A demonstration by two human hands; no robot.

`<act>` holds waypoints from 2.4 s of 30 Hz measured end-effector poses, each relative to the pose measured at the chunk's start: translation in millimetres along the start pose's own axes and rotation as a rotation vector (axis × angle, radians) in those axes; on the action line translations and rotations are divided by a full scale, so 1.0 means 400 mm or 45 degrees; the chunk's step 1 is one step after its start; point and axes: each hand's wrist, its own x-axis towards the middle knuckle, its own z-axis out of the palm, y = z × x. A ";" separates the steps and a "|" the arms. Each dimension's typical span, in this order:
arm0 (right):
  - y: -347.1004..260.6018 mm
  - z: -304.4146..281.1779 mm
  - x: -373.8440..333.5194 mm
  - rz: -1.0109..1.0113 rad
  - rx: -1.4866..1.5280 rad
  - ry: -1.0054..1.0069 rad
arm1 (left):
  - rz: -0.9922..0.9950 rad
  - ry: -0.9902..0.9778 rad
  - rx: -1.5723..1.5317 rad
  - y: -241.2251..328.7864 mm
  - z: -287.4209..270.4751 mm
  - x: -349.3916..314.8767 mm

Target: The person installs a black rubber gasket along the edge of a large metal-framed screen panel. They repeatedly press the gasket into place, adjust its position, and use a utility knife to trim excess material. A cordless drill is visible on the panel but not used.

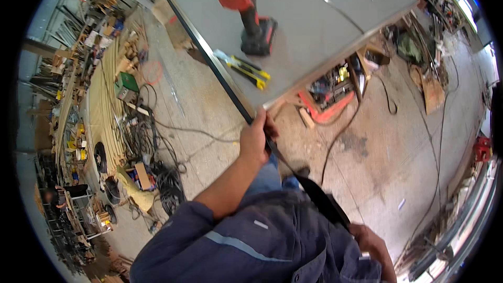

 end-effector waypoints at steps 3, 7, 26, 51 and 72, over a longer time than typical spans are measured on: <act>0.049 0.007 0.019 -0.030 0.199 -0.084 | 0.062 0.020 0.050 -0.006 -0.006 -0.001; -0.103 -0.068 -0.012 0.028 0.126 -0.151 | 0.052 0.010 0.010 -0.012 -0.009 0.004; -0.154 -0.049 0.046 -0.019 0.038 0.031 | 0.038 -0.049 0.009 -0.016 -0.011 0.008; -0.245 -0.066 0.212 -0.284 -0.111 0.232 | 0.093 -0.033 0.016 -0.012 -0.011 0.005; -0.228 -0.079 0.206 -0.381 -0.100 0.053 | 0.070 -0.041 -0.007 -0.008 -0.009 -0.003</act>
